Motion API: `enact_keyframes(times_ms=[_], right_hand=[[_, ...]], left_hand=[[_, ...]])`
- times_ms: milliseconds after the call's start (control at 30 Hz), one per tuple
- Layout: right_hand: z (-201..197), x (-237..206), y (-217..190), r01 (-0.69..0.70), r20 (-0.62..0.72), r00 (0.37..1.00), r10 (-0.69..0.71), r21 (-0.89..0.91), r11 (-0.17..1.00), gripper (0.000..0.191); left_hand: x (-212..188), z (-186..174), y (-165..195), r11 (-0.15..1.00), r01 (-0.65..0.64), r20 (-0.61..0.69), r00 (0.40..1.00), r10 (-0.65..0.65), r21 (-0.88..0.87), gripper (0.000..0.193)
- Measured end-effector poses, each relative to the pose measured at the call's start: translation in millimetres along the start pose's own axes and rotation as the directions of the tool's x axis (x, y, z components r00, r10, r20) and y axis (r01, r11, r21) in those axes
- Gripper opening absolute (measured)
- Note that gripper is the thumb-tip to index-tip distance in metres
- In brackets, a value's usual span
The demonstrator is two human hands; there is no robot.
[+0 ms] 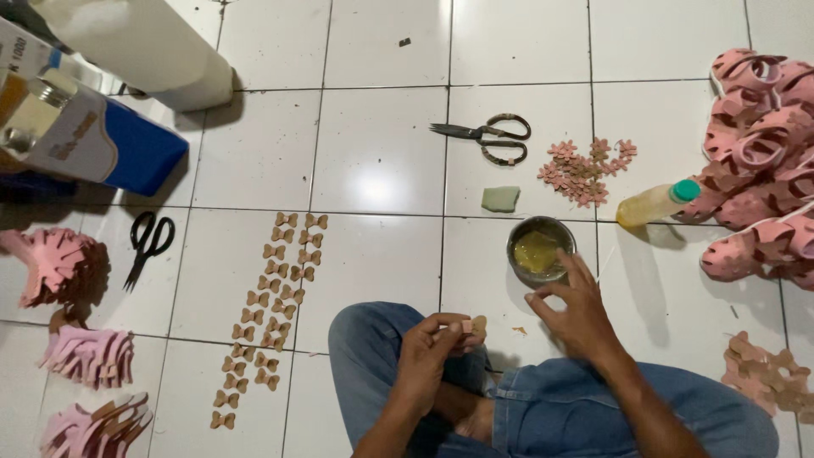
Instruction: The person sits on the floor and repeatedly picks up small beige bow-shaped pieces, applies adhesive from a metal bowl using their fingers, and presses the pieces together to form finished units. The person places the completed pieces in a row on the floor and continues the process with new pieces from a pile.
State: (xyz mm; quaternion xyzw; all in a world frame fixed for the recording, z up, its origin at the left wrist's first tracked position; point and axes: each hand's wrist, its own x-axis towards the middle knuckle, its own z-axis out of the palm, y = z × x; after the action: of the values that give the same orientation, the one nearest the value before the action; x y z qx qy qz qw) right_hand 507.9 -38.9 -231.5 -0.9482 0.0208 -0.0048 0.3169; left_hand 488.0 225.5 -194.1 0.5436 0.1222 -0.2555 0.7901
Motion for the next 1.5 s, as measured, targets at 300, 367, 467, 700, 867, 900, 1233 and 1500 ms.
enact_keyframes(times_ms=[300,367,467,700,867,900,1233,1500], right_hand=[[-37,-76,-108,-0.119,0.005,0.984,0.178,0.764,0.634,0.060],[-48,-90,-119,0.005,-0.167,0.981,0.100,0.537,0.844,0.054],[-58,-112,-127,0.275,-0.328,0.920,-0.216,0.145,0.950,0.047],[-45,-131,-125,0.418,-0.301,0.844,-0.444,-0.150,0.896,0.052],[-41,-135,-123,0.412,-0.280,0.840,-0.465,-0.230,0.882,0.055],[-41,-136,-123,0.409,-0.288,0.834,-0.471,-0.250,0.878,0.055],[-40,-142,-129,0.449,-0.234,0.829,-0.508,-0.264,0.854,0.051],[-32,-131,-128,0.063,-0.221,0.973,0.070,0.543,0.837,0.059]], left_hand=[[-44,33,4,0.995,-0.045,0.115,0.992,0.056,-0.094,0.026],[-53,34,6,0.996,-0.054,0.146,0.987,0.063,-0.069,0.029],[-60,36,8,0.995,-0.096,0.129,0.987,0.099,-0.036,0.032],[-81,44,20,0.977,-0.201,0.133,0.973,0.191,0.065,0.038],[-89,47,22,0.976,0.024,0.011,1.000,-0.027,0.216,0.035],[-89,46,20,0.941,0.153,-0.083,0.987,-0.134,0.301,0.036],[-78,33,4,0.983,-0.179,0.082,0.980,0.182,-0.040,0.031],[-84,30,0,0.982,-0.175,0.098,0.981,0.167,0.073,0.032]])
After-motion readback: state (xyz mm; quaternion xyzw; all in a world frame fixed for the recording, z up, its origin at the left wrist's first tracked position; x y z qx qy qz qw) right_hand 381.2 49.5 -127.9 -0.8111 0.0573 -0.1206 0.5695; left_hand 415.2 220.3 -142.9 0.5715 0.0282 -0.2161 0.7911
